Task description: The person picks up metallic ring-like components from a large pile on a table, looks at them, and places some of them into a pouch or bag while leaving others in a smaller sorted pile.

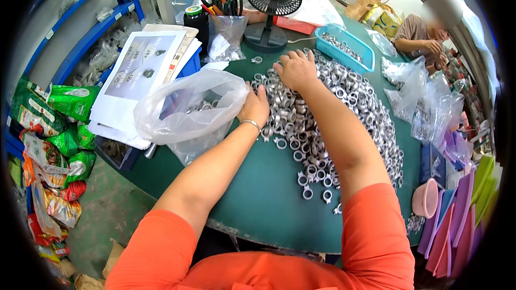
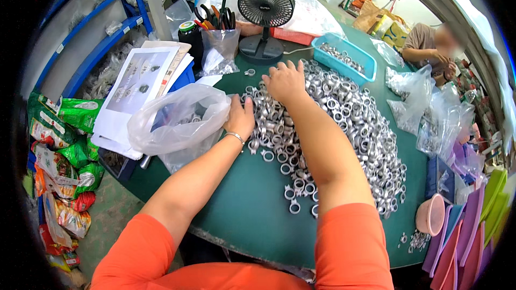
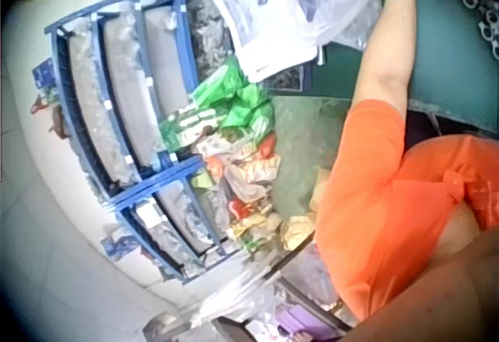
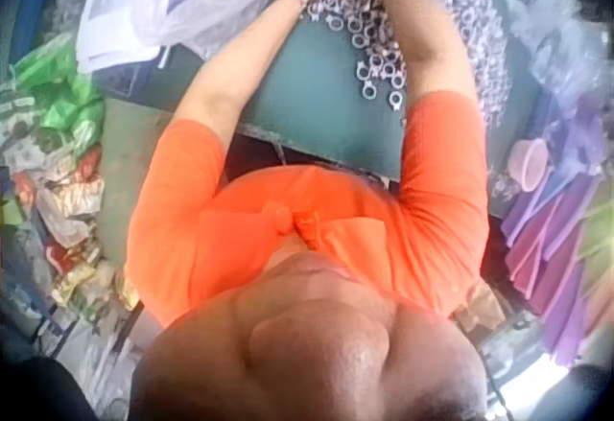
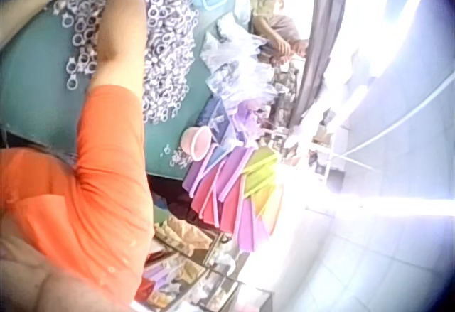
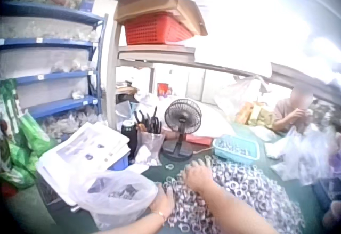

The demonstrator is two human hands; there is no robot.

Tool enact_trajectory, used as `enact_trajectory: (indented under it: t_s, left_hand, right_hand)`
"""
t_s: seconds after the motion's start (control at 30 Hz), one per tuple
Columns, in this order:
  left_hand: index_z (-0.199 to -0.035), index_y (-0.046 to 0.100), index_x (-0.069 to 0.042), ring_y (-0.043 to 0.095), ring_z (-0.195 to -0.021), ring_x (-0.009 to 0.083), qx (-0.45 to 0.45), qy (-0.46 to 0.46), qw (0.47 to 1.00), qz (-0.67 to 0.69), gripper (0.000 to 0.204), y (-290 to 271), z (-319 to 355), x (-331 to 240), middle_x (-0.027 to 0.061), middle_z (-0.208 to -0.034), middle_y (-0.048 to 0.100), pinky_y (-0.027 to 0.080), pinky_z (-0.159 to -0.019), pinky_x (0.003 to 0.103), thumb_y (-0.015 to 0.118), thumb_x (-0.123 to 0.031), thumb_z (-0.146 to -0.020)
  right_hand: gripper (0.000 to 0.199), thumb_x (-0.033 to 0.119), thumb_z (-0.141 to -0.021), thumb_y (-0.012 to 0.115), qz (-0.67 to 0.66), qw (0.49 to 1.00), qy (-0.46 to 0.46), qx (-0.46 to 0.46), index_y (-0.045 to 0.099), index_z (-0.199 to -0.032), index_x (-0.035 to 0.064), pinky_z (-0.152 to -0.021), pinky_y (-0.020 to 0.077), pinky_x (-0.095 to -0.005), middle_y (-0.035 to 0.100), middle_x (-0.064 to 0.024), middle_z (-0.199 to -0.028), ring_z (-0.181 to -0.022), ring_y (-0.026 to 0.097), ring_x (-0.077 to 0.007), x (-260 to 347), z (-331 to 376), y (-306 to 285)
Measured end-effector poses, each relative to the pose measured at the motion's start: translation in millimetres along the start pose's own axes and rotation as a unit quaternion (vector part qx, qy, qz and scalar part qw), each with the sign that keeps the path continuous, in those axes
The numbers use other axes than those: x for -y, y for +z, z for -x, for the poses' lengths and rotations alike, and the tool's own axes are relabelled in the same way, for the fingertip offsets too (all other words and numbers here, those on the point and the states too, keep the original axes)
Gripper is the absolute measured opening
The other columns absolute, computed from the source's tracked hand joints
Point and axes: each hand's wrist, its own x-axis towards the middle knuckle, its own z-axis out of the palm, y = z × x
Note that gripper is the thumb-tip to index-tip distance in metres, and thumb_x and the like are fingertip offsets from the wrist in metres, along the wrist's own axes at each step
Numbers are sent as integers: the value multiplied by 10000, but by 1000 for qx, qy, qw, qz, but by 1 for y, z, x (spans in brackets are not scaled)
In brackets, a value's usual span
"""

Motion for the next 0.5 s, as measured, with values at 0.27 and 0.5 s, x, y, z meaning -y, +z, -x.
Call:
enact_trajectory:
  t_s: [0.27, 0.5]
  left_hand:
    - [-1371, 362, 42, 328, -1328, 383, -16, 43, 996, 71, 660, 10, -14, 6, 250, -1406, 385, 205, -1117, 421, 257, -471, -969]
    - [-1372, 396, -11, 407, -1276, 361, 19, 75, 997, -20, 736, -1, 4, 10, 205, -1369, 453, 289, -1058, 448, 211, -581, -944]
  right_hand:
    - [687, 683, -848, 372, -74, 947, 41, 309, 423, -1399, 276, -1066, 213, -613, 378, -31, -1468, -1345, 358, -303, -16, -40, 26]
    - [682, 650, -834, 403, -57, 969, 35, 238, 494, -1343, 205, -1010, 257, -657, 472, -134, -1386, -1268, 460, -315, 14, 24, -19]
